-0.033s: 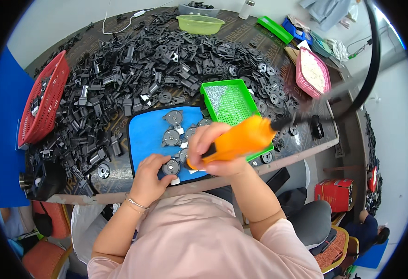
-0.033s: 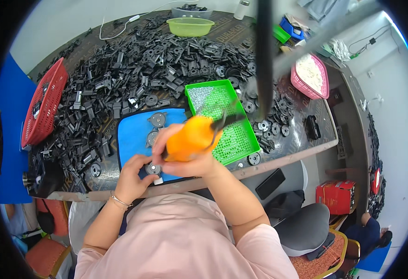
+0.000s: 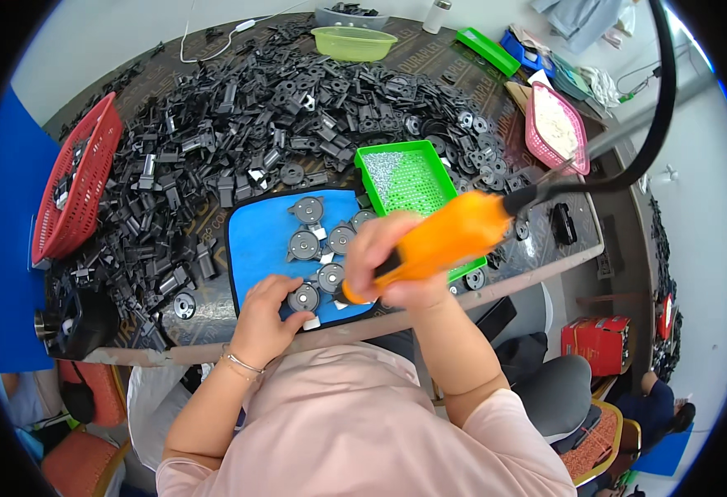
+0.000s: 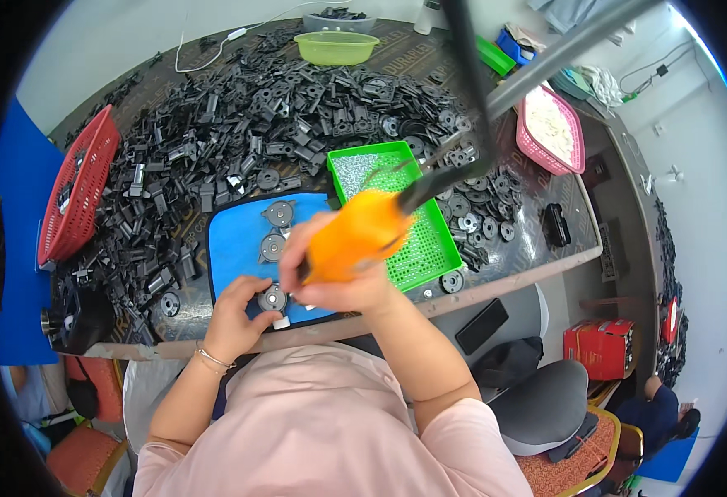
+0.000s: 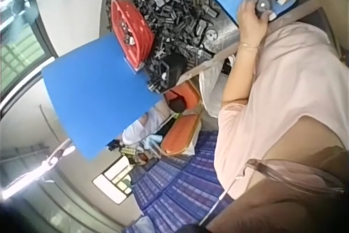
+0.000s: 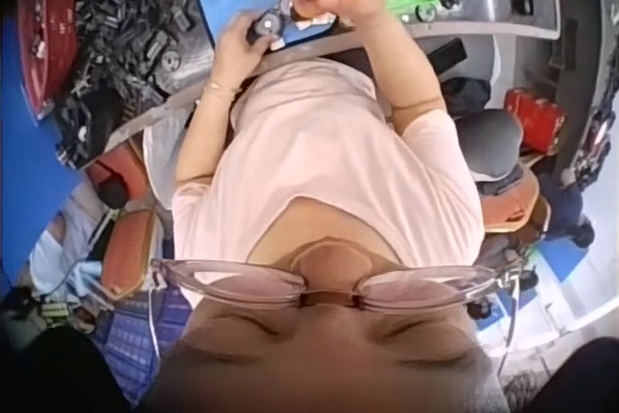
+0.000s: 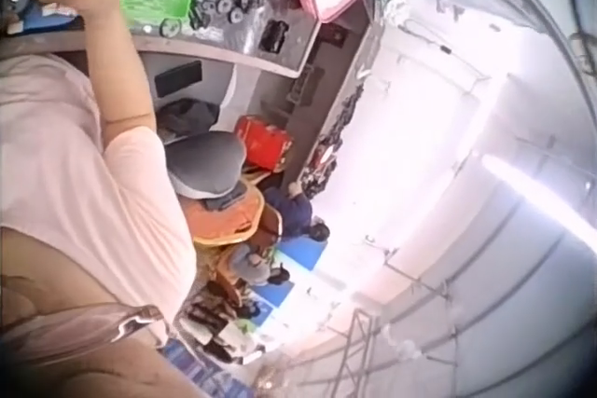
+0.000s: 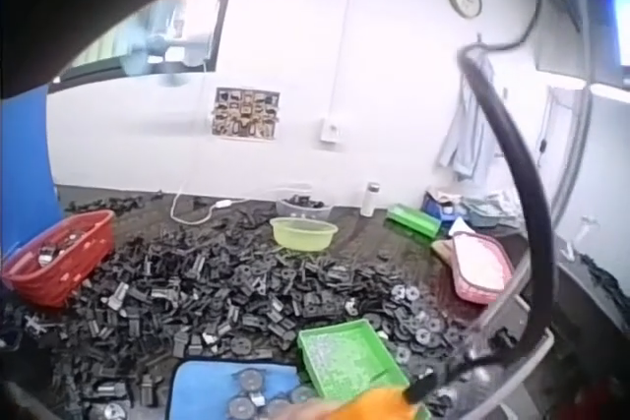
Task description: The person is assembling small mechanical components at a workbench using an electric screwdriver.
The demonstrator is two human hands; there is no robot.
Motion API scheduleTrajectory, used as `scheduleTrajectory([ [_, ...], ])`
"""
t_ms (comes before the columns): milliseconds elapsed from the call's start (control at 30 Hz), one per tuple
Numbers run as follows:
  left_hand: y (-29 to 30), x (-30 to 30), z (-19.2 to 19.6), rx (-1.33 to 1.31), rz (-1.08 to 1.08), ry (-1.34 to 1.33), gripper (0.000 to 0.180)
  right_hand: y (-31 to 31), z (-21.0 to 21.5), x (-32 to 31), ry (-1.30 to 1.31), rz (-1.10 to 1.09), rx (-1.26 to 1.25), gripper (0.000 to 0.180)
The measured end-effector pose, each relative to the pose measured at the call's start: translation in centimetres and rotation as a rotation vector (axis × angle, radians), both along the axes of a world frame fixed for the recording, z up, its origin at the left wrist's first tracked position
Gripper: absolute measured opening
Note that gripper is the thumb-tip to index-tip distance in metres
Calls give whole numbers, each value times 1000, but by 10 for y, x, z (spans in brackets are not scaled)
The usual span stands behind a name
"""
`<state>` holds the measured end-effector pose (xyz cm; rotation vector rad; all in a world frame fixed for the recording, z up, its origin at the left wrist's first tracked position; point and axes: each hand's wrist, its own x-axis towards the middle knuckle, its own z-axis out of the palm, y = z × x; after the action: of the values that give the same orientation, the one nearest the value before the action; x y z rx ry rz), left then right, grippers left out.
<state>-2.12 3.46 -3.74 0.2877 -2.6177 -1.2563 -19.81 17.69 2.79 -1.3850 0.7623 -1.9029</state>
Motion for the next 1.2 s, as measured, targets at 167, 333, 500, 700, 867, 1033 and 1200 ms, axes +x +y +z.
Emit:
scheduleTrajectory([
  [167, 1, 0, -2, -5, 3, 5, 49, 42, 14, -29, -122, -755, -97, 26],
  [333, 1, 1, -6, 14, 11, 16, 49, 77, -11, -49, -157, -1066, -1, 24],
  [500, -1, 2, -8, 0, 23, 26, 49, 79, -21, -47, -150, -1072, -39, 25],
  [700, 0, 2, -8, 9, 21, 21, 49, 73, -18, -46, -159, -1071, -38, 28],
  [867, 0, 2, -7, 20, 20, 13, 49, 74, -21, -48, -154, -1029, -37, 28],
  [1033, -1, 3, -9, 44, 22, 13, 49, 75, -19, -48, -150, -1003, -27, 30],
  [1200, -2, 4, -10, 22, 18, 22, 48, 72, 8, -29, -153, -960, -103, 27],
])
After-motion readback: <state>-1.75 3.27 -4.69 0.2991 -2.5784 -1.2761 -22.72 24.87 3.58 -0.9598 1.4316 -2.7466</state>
